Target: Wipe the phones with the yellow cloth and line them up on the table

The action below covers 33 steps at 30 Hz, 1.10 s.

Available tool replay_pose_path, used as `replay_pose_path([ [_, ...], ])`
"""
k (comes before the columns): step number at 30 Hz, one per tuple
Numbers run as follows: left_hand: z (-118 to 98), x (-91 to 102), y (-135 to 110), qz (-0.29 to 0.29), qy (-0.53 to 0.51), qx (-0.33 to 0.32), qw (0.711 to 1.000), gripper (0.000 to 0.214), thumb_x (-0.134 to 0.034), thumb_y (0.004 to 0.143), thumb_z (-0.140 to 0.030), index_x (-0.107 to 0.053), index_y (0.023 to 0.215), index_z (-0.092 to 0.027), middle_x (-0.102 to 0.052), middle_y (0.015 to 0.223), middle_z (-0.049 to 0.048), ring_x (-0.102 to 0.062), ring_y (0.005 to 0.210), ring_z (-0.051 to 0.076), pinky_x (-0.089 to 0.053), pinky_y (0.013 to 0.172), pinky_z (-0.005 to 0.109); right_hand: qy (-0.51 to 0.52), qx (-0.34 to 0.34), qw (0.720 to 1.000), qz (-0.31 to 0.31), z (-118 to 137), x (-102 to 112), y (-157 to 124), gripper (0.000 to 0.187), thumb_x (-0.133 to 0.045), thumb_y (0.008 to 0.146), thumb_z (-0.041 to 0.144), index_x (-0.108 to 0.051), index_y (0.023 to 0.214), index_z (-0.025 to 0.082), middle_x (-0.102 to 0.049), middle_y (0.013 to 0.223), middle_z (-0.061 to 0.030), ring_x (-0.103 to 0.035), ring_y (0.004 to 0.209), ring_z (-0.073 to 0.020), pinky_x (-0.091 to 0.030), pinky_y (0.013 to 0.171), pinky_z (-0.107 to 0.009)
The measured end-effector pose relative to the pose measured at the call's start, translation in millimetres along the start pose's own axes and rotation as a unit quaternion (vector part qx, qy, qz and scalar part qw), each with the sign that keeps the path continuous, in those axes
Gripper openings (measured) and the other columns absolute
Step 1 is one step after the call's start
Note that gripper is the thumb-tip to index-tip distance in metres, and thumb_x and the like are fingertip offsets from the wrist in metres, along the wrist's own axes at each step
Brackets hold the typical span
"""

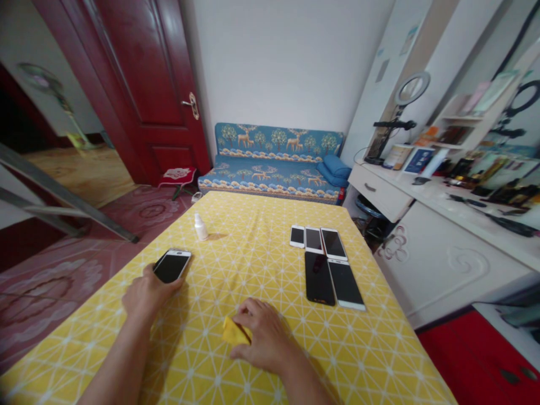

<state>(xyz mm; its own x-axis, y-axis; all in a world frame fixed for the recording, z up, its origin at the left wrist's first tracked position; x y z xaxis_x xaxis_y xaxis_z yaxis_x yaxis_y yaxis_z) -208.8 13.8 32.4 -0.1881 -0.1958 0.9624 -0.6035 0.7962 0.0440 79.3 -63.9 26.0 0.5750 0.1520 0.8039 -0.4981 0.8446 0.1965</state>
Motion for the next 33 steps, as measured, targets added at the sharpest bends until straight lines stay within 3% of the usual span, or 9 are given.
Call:
replay_pose_path([
  [4,-6.0,-1.4,-2.8,-0.025,-0.114,-0.036,0.992,0.086,-0.067,0.062,-0.060,-0.040,0.134,-0.021,-0.064,0.111,0.0180,-0.062,0.098,0.038,-0.047,0.076,0.044,0.005,0.019,1.000,-0.015,-1.5,-1.7,1.0,0.022,-0.078,0.068,0.024,-0.066,0.086,0.025,-0.061,0.096,0.0017,-0.056,0.089,-0.0170,-0.042,0.077,-0.027],
  [7,-22.2,-4.6,-14.0,-0.047,-0.291,-0.070,0.953,0.091,-0.075,0.057,-0.055,-0.039,0.135,-0.024,-0.062,0.119,0.0142,-0.062,0.102,0.033,-0.048,0.081,0.040,0.029,0.009,0.999,-0.035,-6.6,-5.5,3.6,0.011,-0.064,0.078,0.013,-0.065,0.082,0.023,-0.062,0.089,0.0020,-0.057,0.083,-0.0142,-0.041,0.072,-0.024],
  [9,-36.9,-13.9,-26.9,0.023,-0.469,-0.066,0.881,0.093,-0.081,0.052,-0.049,-0.042,0.131,-0.020,-0.064,0.111,0.0116,-0.064,0.096,0.027,-0.050,0.077,0.034,0.059,-0.013,0.996,-0.059,-13.3,-8.6,6.7,0.012,-0.059,0.079,0.011,-0.064,0.080,0.022,-0.061,0.085,0.0018,-0.057,0.079,-0.0133,-0.039,0.068,-0.023],
  [13,-69.0,-40.4,-63.9,0.316,-0.687,0.006,0.654,0.053,-0.080,0.060,-0.042,-0.059,0.101,-0.016,-0.068,0.082,0.0046,-0.064,0.068,0.016,-0.049,0.057,0.023,0.131,-0.076,0.974,-0.168,-34.6,-9.1,11.8,0.012,-0.056,0.081,0.015,-0.058,0.070,0.019,-0.054,0.073,0.0017,-0.052,0.069,-0.0131,-0.037,0.064,-0.023],
  [16,-78.7,-51.4,-83.7,0.402,-0.715,0.079,0.567,0.031,-0.077,0.067,-0.025,-0.061,0.091,-0.015,-0.069,0.081,0.0039,-0.065,0.066,0.013,-0.050,0.055,0.019,0.190,-0.144,0.939,-0.247,-52.5,-5.5,10.2,0.022,-0.056,0.084,0.028,-0.051,0.064,0.019,-0.046,0.065,0.0034,-0.045,0.062,-0.0126,-0.035,0.058,-0.024],
  [19,-81.9,-54.8,-94.4,0.454,-0.698,0.084,0.547,0.033,-0.072,0.074,-0.021,-0.059,0.103,-0.016,-0.072,0.091,0.0074,-0.070,0.075,0.019,-0.055,0.061,0.026,0.271,-0.208,0.897,-0.280,-64.5,-3.5,5.9,0.029,-0.055,0.084,0.041,-0.052,0.066,0.019,-0.044,0.061,0.0041,-0.042,0.057,-0.0127,-0.033,0.053,-0.023],
  [23,-87.0,-49.6,-106.9,0.525,-0.665,-0.005,0.531,0.054,-0.066,0.080,-0.028,-0.046,0.129,-0.017,-0.070,0.107,0.0152,-0.071,0.086,0.030,-0.056,0.063,0.035,0.308,-0.206,0.868,-0.331,-65.3,1.9,1.8,0.031,-0.055,0.085,0.045,-0.056,0.068,0.019,-0.052,0.070,0.0010,-0.050,0.067,-0.0153,-0.039,0.061,-0.025],
  [29,-94.7,-50.1,-126.0,0.561,-0.674,-0.038,0.479,0.054,-0.061,0.085,-0.033,-0.045,0.134,-0.018,-0.070,0.109,0.0158,-0.068,0.096,0.029,-0.053,0.081,0.039,0.226,-0.159,0.873,-0.402,-51.0,13.8,-0.8,0.031,-0.046,0.093,0.039,-0.056,0.072,0.019,-0.053,0.077,-0.0004,-0.052,0.073,-0.0155,-0.041,0.068,-0.026],
  [33,-98.0,-58.3,-135.9,0.575,-0.661,0.026,0.481,0.045,-0.058,0.086,-0.045,-0.061,0.113,-0.009,-0.072,0.097,0.0161,-0.070,0.083,0.025,-0.053,0.075,0.034,0.120,-0.079,0.923,-0.357,-30.3,9.4,4.6,0.025,-0.045,0.095,0.030,-0.063,0.080,0.020,-0.056,0.080,-0.0030,-0.055,0.076,-0.0169,-0.044,0.069,-0.028],
])
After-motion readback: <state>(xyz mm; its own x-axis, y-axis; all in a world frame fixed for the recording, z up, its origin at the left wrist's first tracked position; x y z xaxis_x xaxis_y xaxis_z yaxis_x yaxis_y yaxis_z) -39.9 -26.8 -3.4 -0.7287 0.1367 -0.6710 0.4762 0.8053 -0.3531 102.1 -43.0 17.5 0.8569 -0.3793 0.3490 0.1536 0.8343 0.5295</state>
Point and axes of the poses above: each hand's wrist, its own y-axis towards the middle knuckle, its own x-axis out of the back of the hand, z = x × y, the point moved 3 cm from there along y, towards the middle knuckle
